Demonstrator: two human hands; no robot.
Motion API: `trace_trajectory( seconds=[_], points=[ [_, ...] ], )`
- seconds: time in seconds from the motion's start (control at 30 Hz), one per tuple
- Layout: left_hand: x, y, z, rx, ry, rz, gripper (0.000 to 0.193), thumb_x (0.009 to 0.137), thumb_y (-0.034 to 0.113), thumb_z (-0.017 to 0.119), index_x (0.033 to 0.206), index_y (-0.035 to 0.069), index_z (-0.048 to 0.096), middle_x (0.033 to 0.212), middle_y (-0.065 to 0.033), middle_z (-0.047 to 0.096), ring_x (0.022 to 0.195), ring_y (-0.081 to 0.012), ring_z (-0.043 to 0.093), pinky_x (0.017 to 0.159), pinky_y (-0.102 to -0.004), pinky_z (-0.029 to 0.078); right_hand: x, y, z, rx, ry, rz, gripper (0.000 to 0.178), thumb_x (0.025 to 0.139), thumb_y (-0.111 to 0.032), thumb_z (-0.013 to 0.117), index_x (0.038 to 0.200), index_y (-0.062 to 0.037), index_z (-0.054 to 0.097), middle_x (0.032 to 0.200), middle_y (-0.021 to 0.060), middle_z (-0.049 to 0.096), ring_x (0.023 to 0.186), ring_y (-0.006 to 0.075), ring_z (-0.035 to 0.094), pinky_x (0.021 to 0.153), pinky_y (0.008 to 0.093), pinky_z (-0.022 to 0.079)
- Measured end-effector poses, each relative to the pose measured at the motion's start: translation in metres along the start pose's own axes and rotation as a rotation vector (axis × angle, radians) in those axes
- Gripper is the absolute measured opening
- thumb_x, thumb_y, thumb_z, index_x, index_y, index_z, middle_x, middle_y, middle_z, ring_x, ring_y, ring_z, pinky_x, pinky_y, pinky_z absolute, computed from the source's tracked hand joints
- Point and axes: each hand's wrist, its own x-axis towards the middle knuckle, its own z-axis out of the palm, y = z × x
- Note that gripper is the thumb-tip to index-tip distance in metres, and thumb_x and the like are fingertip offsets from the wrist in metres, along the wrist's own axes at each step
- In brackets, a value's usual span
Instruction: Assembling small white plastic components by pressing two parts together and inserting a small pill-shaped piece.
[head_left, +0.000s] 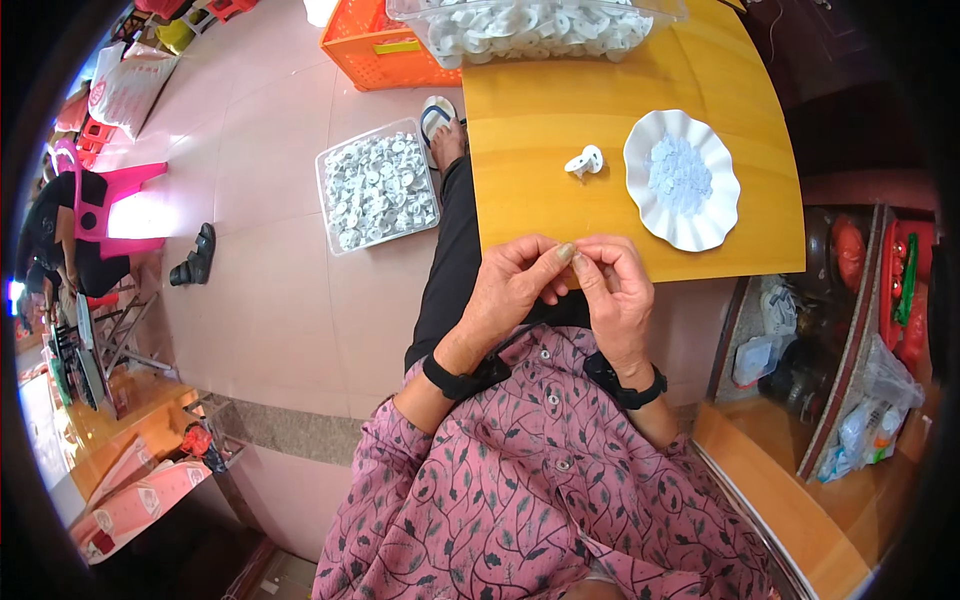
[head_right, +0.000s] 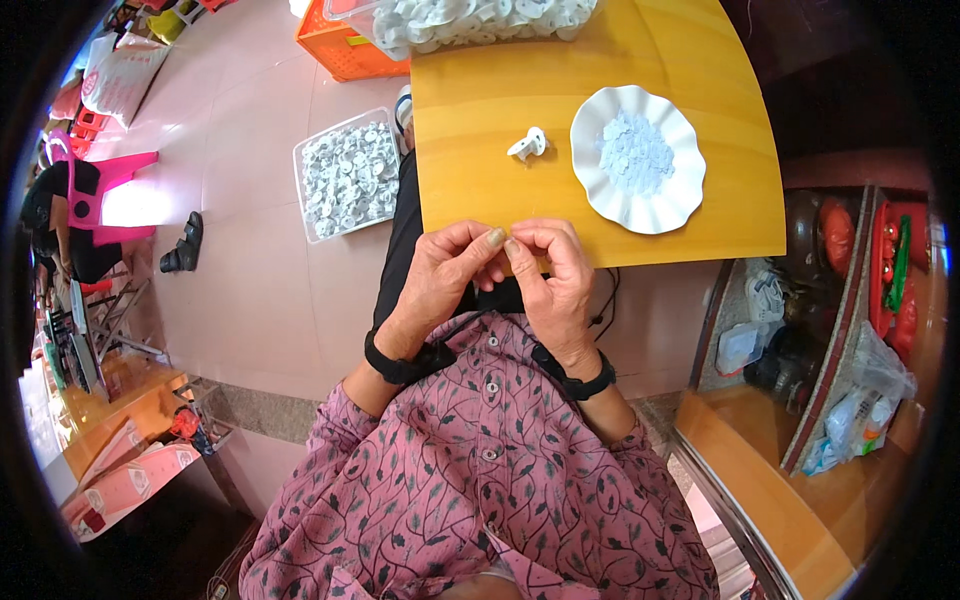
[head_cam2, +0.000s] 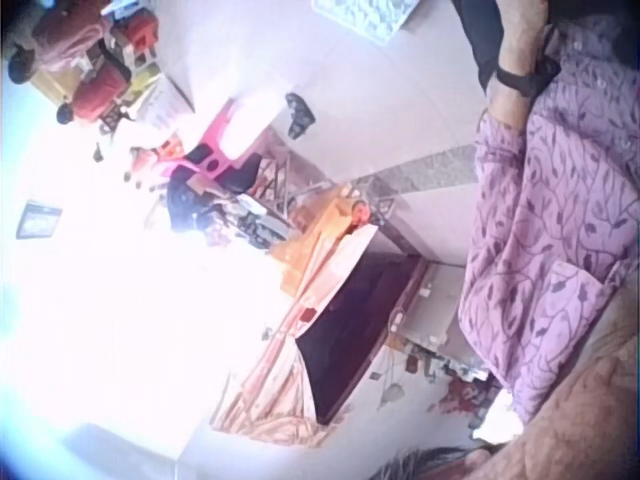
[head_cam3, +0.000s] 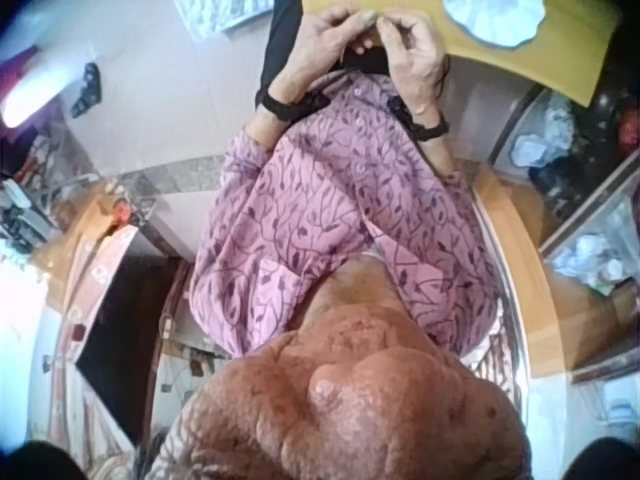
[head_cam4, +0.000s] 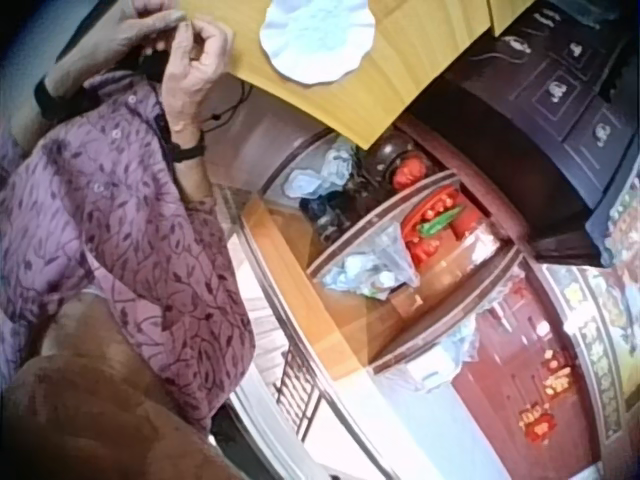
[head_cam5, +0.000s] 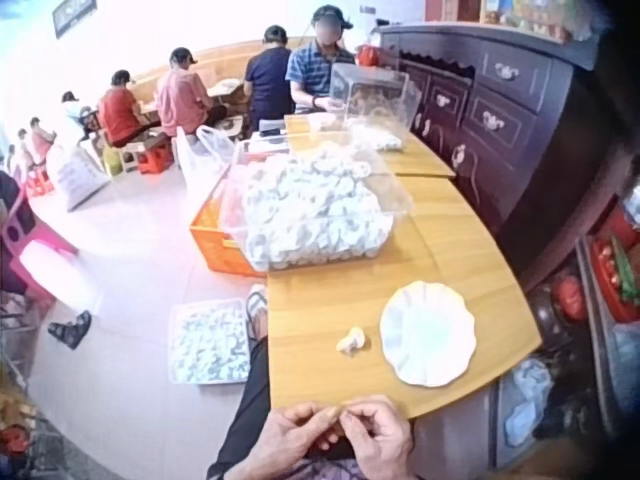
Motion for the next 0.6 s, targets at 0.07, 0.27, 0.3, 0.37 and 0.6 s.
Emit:
trace_trajectory(
  seconds=[0.07, 0.27, 0.3, 0.37, 0.6],
  points=[
    [0.004, 0.003, 0.002, 0.052, 0.006, -0.012, 0.026, 0.1, 0.027, 0.064, 0.094, 0.001, 0.069, 0.075, -0.0011, 0.065, 0.063, -0.0064, 0.058, 0.057, -0.0197, 0.046, 0.002, 0.0, 0.001, 0.0, 0.01, 0.002, 0.006, 0.092, -0.003, 0.066, 0.096, 0.0012, 0.063, 0.104, 0.0107, 0.063, 0.087, 0.0165, 0.062, 0.077, 0.0278, 0.052],
    [0.024, 0.013, -0.001, 0.283, 0.125, 0.029, 0.023, 0.098, 0.022, 0.066, 0.096, -0.001, 0.07, 0.075, -0.0022, 0.065, 0.063, -0.0079, 0.058, 0.06, -0.0223, 0.049, 0.012, 0.006, -0.003, -0.064, 0.022, 0.042, 0.003, 0.094, 0.0, 0.06, 0.097, 0.0012, 0.06, 0.105, 0.0113, 0.062, 0.092, 0.0183, 0.061, 0.081, 0.0291, 0.051],
    [0.029, 0.015, 0.0, 0.502, 0.21, 0.134, 0.021, 0.097, 0.018, 0.067, 0.099, -0.003, 0.069, 0.077, -0.0042, 0.066, 0.064, -0.0095, 0.059, 0.06, -0.0239, 0.05, 0.013, 0.009, -0.003, -0.049, 0.052, 0.055, 0.003, 0.094, 0.001, 0.059, 0.097, 0.0013, 0.059, 0.105, 0.0116, 0.062, 0.093, 0.0186, 0.06, 0.081, 0.0293, 0.05],
    [0.043, 0.02, 0.002, 0.671, 0.251, 0.321, 0.019, 0.095, 0.015, 0.067, 0.101, -0.003, 0.069, 0.078, -0.0069, 0.065, 0.064, -0.0126, 0.06, 0.06, -0.026, 0.05, 0.015, 0.015, -0.005, -0.034, 0.083, 0.067, 0.004, 0.094, 0.001, 0.058, 0.098, 0.0014, 0.059, 0.105, 0.0118, 0.062, 0.093, 0.0188, 0.06, 0.082, 0.0295, 0.05],
    [0.09, 0.024, 0.007, 1.044, 0.219, 0.608, 0.024, 0.094, 0.008, 0.063, 0.117, 0.001, 0.067, 0.099, -0.0187, 0.063, 0.085, -0.0268, 0.067, 0.073, -0.0391, 0.052, 0.018, 0.017, -0.013, -0.027, 0.078, 0.115, 0.006, 0.094, 0.002, 0.057, 0.1, 0.0023, 0.059, 0.109, 0.0117, 0.062, 0.095, 0.0199, 0.06, 0.083, 0.0288, 0.05]
  ],
)
